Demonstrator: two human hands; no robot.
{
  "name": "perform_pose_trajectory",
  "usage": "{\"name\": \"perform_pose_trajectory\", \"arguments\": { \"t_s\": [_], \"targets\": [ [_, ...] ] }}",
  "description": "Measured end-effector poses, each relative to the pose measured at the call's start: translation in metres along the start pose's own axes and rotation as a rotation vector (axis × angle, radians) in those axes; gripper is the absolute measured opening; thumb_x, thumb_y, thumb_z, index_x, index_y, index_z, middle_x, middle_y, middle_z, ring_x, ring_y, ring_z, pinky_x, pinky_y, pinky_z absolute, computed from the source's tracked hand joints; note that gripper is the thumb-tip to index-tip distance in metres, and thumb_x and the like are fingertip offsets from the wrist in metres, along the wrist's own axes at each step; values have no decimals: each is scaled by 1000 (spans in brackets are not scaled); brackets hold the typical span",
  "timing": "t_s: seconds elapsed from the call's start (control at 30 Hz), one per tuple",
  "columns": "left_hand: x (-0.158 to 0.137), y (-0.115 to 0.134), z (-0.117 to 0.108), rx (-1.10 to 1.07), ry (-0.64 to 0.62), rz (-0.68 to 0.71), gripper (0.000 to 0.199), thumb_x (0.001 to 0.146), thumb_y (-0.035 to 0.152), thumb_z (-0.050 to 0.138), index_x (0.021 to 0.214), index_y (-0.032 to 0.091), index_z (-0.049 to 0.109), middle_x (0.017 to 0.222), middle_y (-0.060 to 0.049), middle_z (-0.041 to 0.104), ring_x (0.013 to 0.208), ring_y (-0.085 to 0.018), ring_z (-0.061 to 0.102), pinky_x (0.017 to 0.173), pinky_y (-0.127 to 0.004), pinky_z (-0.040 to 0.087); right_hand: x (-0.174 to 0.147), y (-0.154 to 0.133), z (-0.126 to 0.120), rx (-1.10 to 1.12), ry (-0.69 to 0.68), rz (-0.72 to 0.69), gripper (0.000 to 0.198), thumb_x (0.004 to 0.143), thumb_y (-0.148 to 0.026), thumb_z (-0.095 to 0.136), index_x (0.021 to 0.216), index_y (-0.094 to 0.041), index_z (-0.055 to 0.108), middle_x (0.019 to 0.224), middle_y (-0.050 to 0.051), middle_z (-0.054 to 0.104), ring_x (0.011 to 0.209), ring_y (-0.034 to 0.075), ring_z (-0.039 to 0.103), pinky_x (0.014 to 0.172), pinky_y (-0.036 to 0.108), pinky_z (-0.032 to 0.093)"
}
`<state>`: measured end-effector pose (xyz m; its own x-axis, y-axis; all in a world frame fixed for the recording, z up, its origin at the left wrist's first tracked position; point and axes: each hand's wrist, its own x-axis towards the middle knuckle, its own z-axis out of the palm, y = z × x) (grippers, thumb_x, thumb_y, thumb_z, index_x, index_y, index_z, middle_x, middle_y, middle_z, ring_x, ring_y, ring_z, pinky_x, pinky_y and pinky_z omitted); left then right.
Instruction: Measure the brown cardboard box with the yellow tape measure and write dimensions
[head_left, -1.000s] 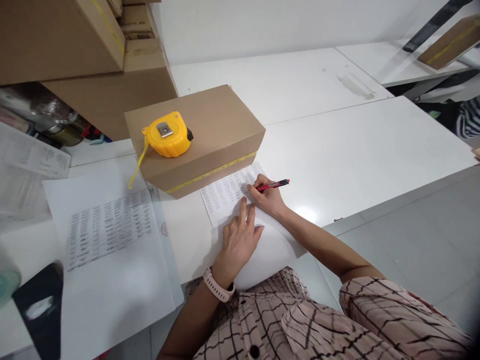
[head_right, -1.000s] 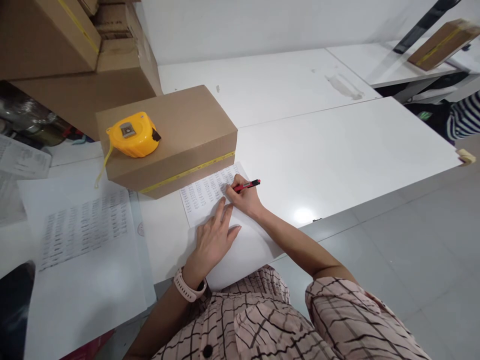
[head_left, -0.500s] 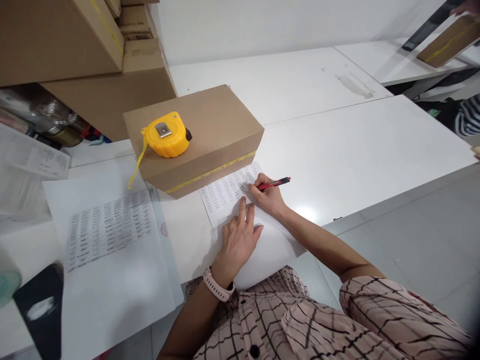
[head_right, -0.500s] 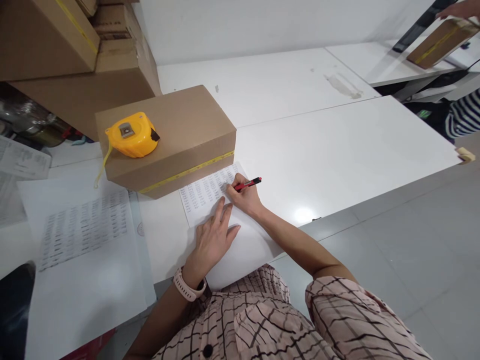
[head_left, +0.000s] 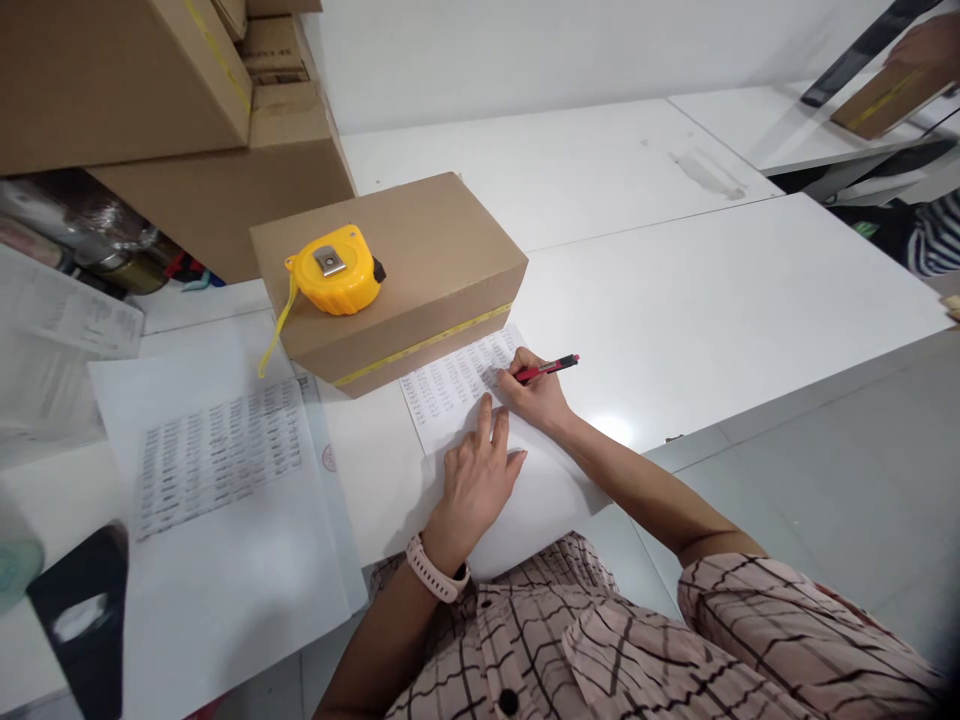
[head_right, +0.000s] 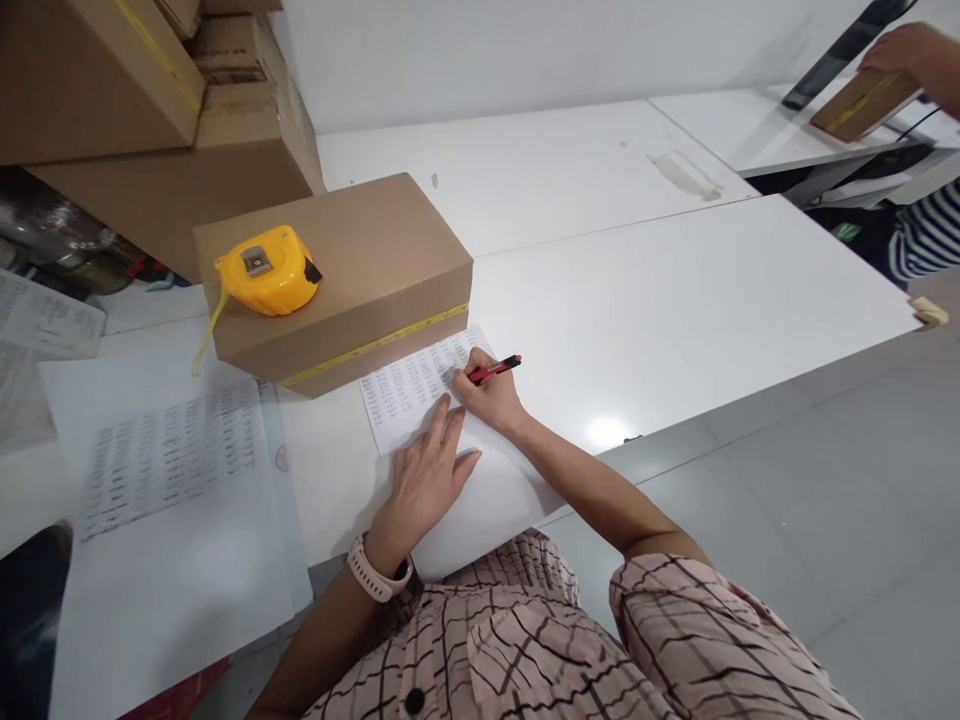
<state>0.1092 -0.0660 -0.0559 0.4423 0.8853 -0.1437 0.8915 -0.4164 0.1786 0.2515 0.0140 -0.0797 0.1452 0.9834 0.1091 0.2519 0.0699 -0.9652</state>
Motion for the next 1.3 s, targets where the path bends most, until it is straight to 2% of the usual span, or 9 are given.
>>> {"name": "perform_pose_trajectory", "arguments": {
  "t_s": [0.53, 0.73, 0.87, 0.93, 1.03, 1.13, 1.23, 1.27, 1.3],
  "targets": [
    [-1, 1, 1, 9, -6, -10, 59, 102, 46, 48, 155, 20, 40, 170, -14, 23, 106, -27, 70, 78, -35, 61, 0, 1, -1, 5, -9, -12, 28, 79, -28, 64, 63, -23, 42, 61, -5, 39, 58, 11, 34, 55, 28, 29],
    [-2, 2, -10, -15, -5, -14, 58, 103, 43, 50, 154, 18, 41, 168, -13, 27, 110, -27, 70, 78, -37, 62, 1, 0, -7, -2, 76, -35, 29, 86, -35, 65, 69, -23, 44, 63, -5, 42, 59, 12, 37, 57, 29, 32],
    [-5, -2, -9, -88, 44, 11, 53, 102, 38, 53, 150, 16, 45, 166, -14, 33, 120, -30, 66, 85, -40, 62, -12, -1, -30, -195, -72, -225, 10, 93, -34, 60, 95, -24, 61, 88, 2, 59, 75, 16, 53, 69, 32, 45],
    [-8, -5, -2, -138, 91, 30, 51, 100, 36, 55, 146, 14, 48, 164, -16, 37, 123, -32, 64, 89, -43, 60, -23, 2, -43, -368, -178, -357, 16, 97, -27, 52, 107, -25, 64, 100, 6, 60, 90, 20, 57, 79, 36, 48],
    [-15, -10, 10, -244, 217, 63, 47, 97, 32, 59, 140, 14, 53, 159, -19, 44, 126, -34, 62, 95, -46, 58, -38, 10, -58, -607, -267, -468, 31, 97, -14, 43, 116, -23, 66, 107, 11, 61, 97, 25, 55, 81, 40, 49],
    [-20, -22, 9, -420, 456, 61, 35, 98, 27, 58, 132, 17, 57, 146, -17, 57, 116, -27, 67, 86, -37, 61, -44, 21, -63, -679, -237, -535, 49, 89, -1, 39, 127, -20, 62, 110, 14, 63, 97, 27, 53, 83, 43, 51],
    [-16, -44, -24, -480, 833, -5, 22, 98, 26, 56, 118, 20, 62, 124, -12, 69, 104, -22, 69, 74, -32, 59, -45, 28, -63, -634, -176, -540, 59, 85, 4, 36, 133, -20, 58, 112, 14, 65, 101, 28, 55, 84, 44, 52],
    [-13, -53, -41, -440, 967, -36, 21, 97, 27, 58, 117, 20, 62, 119, -12, 69, 105, -24, 67, 78, -35, 58, -45, 29, -63, -612, -161, -531, 57, 86, 3, 36, 132, -21, 59, 111, 13, 65, 101, 28, 56, 84, 45, 52],
    [-8, -62, -60, -385, 1076, -68, 22, 96, 26, 58, 117, 20, 62, 120, -12, 68, 111, -25, 64, 89, -41, 56, -44, 29, -63, -589, -148, -519, 54, 87, 2, 36, 129, -21, 60, 110, 13, 66, 101, 28, 57, 84, 45, 52]
  ]
}}
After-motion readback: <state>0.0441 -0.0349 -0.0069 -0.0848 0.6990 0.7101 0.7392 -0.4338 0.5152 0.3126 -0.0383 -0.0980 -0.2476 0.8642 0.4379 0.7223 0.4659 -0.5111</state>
